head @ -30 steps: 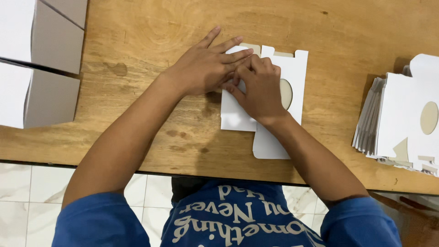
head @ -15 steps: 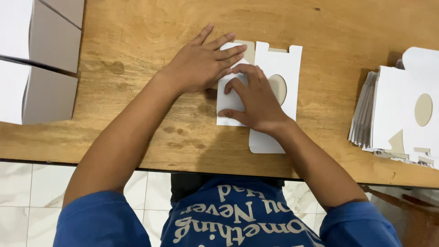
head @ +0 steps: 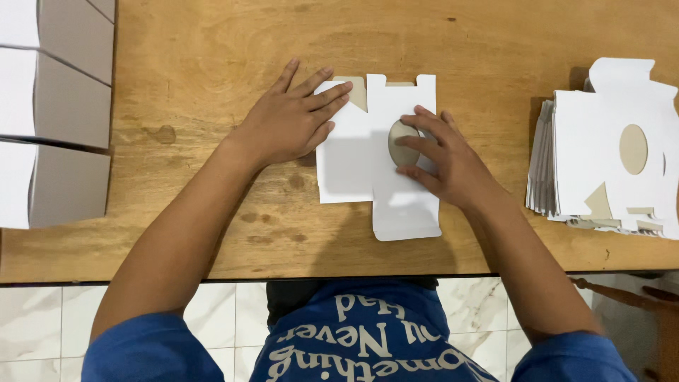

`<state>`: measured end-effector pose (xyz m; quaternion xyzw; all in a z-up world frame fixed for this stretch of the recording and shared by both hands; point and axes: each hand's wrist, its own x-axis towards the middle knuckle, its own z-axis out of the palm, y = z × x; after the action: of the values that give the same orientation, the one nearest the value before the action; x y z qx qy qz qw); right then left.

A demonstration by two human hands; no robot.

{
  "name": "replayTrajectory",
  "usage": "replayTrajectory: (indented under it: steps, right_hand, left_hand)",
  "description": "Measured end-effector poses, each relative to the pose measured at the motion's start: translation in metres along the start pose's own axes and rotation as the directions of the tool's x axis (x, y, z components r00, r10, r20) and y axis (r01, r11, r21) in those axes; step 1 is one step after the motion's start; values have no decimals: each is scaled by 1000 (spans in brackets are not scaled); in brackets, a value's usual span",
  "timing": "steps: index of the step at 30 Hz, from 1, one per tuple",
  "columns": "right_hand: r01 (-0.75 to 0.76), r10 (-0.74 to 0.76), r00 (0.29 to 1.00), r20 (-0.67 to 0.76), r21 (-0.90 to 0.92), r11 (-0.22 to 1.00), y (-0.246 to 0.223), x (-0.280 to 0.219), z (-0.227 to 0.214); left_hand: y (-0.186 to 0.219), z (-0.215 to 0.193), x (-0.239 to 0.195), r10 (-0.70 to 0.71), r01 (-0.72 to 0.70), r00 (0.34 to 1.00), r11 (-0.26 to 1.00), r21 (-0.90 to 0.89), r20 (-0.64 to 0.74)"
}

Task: The person assembles small white cardboard boxes by folding flat sheets along pre-scored lines and tucking flaps into slots. They repeat this process for multiple boxes, stacking the finished products on the left side of the wooden table.

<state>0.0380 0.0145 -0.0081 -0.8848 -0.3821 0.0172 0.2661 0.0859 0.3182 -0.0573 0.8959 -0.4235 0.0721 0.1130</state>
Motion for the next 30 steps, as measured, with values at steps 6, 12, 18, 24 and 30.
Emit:
replayTrajectory:
  steps: [6, 12, 18, 24, 30]
  right_hand:
    - [-81, 81, 996, 44, -6, 997, 8, -3, 5]
    - [-33, 32, 999, -22, -44, 998, 13, -8, 11]
    - [-156, 154, 988, -28, -78, 985, 16, -11, 20]
    - [-103, 100, 993, -56, -57, 993, 21, -16, 16]
    - [-72, 73, 996, -55, 20, 997, 13, -13, -3]
  left_hand:
    - [7, -7, -1, 140, -135, 969, 990, 39, -201]
    - [36, -18, 8, 229, -228, 973, 973, -47, 15]
    - [45, -23, 10, 71, -51, 986, 990, -133, 153]
    - [28, -20, 5, 57, -56, 998, 976, -212, -2]
    - [14, -46, -5, -48, 80, 994, 937, -339, 101]
